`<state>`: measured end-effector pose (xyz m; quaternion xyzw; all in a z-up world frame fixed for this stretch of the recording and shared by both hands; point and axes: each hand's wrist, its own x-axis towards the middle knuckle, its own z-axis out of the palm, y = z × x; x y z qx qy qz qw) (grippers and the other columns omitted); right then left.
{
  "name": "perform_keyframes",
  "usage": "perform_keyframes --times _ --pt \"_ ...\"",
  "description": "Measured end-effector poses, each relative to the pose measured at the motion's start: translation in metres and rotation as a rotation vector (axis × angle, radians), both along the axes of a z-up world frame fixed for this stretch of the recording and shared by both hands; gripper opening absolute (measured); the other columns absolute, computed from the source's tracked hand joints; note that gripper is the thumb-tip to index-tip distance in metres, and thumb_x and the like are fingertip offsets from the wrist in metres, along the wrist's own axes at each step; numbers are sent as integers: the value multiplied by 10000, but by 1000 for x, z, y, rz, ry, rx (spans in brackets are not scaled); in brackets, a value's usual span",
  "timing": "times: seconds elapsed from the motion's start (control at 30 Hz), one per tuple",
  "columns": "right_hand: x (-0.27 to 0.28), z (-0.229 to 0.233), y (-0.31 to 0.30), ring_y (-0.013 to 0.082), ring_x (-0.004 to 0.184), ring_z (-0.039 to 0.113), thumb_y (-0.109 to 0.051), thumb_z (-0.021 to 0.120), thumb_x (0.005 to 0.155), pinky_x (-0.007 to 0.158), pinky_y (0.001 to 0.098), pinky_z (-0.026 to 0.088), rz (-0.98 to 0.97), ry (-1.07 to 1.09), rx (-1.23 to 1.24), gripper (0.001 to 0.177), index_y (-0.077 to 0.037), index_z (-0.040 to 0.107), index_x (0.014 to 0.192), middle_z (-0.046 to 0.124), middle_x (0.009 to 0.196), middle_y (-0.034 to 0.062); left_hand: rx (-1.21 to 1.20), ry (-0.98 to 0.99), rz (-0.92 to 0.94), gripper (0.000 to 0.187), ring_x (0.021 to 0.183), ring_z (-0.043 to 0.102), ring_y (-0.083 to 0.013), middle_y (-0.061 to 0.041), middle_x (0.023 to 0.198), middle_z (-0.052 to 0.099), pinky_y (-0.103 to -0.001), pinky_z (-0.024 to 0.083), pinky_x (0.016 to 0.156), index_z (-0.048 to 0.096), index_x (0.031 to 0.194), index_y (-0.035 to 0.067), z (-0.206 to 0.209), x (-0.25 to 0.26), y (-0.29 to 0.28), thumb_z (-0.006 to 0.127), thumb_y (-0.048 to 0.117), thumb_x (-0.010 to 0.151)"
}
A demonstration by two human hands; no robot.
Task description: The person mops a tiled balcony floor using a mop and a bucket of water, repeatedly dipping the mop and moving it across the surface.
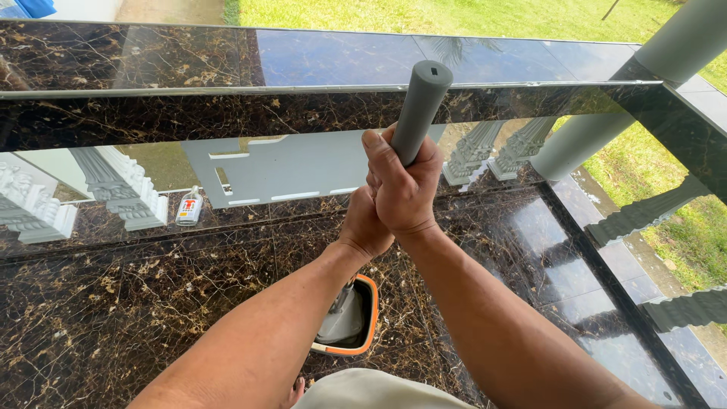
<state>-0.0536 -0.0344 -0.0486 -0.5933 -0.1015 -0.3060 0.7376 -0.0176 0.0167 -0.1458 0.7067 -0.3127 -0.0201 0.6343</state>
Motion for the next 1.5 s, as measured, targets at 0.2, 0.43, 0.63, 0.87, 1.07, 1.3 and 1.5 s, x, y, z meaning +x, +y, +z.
perform_keyframes --times 0.2,0.43,0.63,0.87,1.07,1.3,1.5 --pt "0 35 -2 43 445 406 -118 701 998 397 254 301 -60 -57 -73 214 -73 562 841 469 564 -35 -45 -51 -41 142 717 739 -246 -137 734 733 -398 557 605 698 847 1 36 -2 -1 664 138 866" --pt "24 121 -34 137 402 432 -149 597 1075 408 299 329 -81 -264 -333 413 -63 475 690 425 517 41 -268 -460 141 189 649 680 -323 -182 692 678 -414 503 586 643 780 -6 130 19 -20 645 115 925" --pt "38 136 -44 181 440 428 -149 539 1106 457 347 372 -40 -278 -219 415 -64 473 705 407 524 63 -203 -320 89 268 545 677 -253 -123 612 681 -406 530 545 619 708 23 154 19 -22 572 124 952" --pt "24 113 -36 136 409 335 -129 501 1056 408 316 301 -34 -230 -248 383 -76 417 685 362 529 36 -237 -280 109 178 662 719 -282 -153 717 703 -411 537 627 595 773 -5 124 10 -17 646 96 911" --pt "25 92 -26 112 433 391 -211 642 1111 398 305 336 5 -260 -152 379 -87 480 791 437 584 30 -259 -267 97 111 756 733 -319 -171 782 712 -410 542 658 606 852 -16 103 14 -15 655 79 879" --pt "18 38 -6 58 473 423 -176 701 1034 397 276 343 -44 -148 -144 257 -112 541 843 467 611 -23 -261 -193 26 136 827 746 -252 -150 838 737 -389 561 694 637 922 -1 37 5 -1 683 125 898" --pt "0 -1 7 31 523 431 -103 705 1007 454 242 324 -37 1 -35 223 -77 554 845 496 646 -36 -85 -108 35 140 850 741 -266 -147 834 751 -412 560 685 685 910 8 -8 -2 4 707 134 851"
